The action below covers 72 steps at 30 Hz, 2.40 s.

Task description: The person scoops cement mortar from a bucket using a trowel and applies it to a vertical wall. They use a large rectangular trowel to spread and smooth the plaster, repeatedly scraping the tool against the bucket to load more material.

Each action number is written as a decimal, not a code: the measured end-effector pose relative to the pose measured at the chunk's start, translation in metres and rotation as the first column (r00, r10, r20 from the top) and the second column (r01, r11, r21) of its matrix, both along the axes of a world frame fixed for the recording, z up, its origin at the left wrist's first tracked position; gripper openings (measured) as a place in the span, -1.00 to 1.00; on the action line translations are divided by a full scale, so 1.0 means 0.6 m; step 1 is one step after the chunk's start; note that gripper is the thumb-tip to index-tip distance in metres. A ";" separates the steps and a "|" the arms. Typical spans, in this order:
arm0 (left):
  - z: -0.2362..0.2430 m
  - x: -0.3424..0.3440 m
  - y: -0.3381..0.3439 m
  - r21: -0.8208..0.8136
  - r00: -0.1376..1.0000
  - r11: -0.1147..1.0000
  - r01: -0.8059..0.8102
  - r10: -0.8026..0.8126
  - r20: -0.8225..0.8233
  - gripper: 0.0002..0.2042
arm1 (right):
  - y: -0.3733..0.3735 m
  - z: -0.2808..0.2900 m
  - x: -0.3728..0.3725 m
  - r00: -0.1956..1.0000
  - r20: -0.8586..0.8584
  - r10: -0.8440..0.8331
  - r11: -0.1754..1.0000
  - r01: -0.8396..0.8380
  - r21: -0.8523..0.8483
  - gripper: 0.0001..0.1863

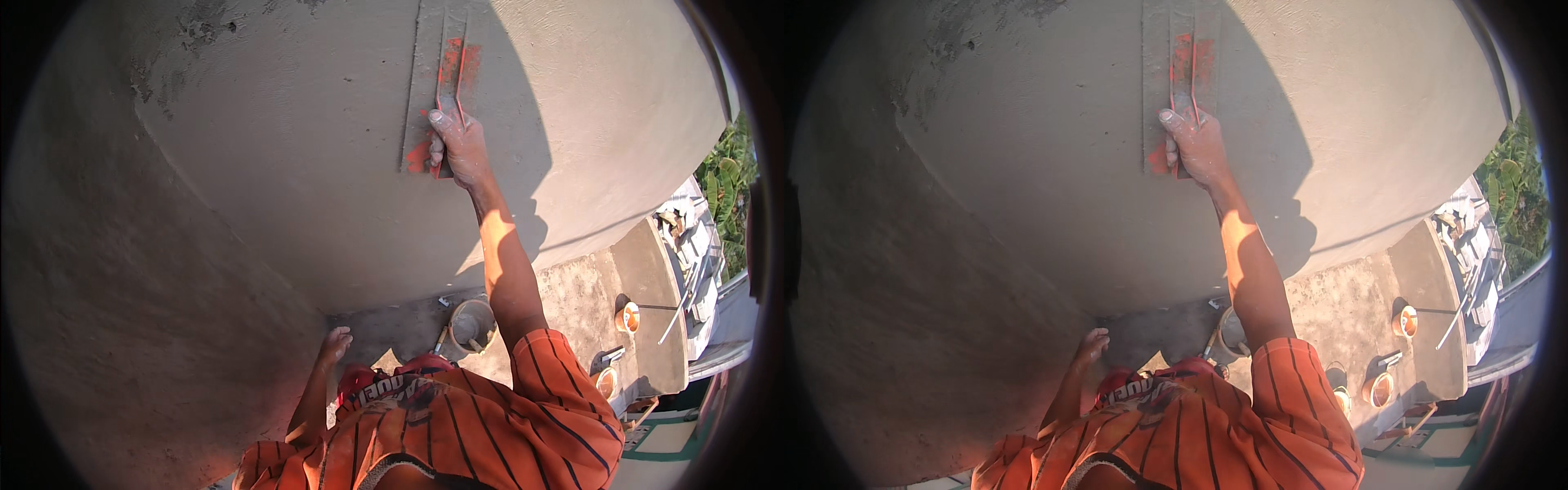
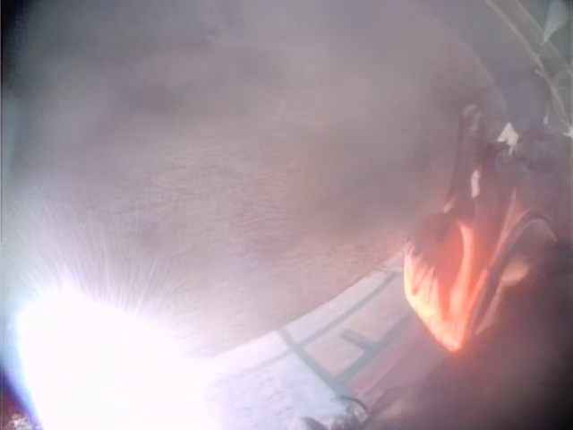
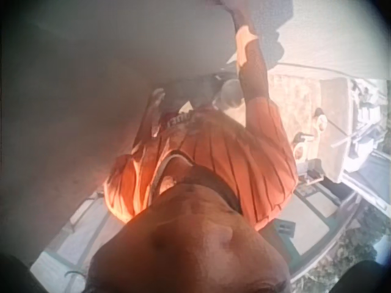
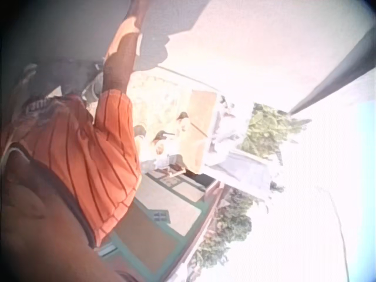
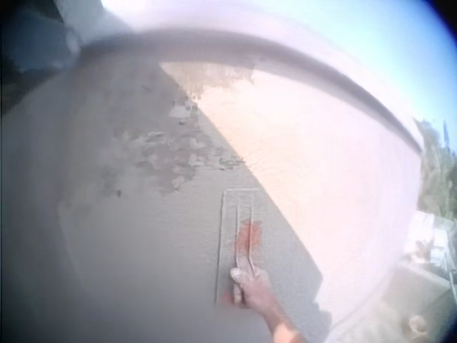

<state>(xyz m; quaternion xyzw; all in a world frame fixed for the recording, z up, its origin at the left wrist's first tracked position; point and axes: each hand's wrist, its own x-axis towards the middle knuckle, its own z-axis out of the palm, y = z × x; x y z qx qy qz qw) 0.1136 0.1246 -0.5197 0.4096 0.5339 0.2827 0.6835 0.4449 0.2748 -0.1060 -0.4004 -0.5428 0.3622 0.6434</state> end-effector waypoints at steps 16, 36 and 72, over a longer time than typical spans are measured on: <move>0.027 -0.037 0.004 -0.111 0.957 0.952 -0.285 0.288 0.014 -0.68 | -0.065 -0.176 0.096 -0.302 0.953 -0.003 0.986 0.160 0.053 -0.67; 0.065 0.031 0.086 0.024 0.988 0.998 -0.060 0.063 -0.138 -0.68 | 0.009 0.308 0.329 0.540 0.112 -0.834 0.544 0.773 0.327 -0.46; 0.048 0.014 -0.005 -0.046 0.971 0.972 -0.230 0.232 0.051 -0.66 | 0.003 -0.021 -0.137 -0.204 0.813 -0.545 0.834 -0.223 0.504 -0.59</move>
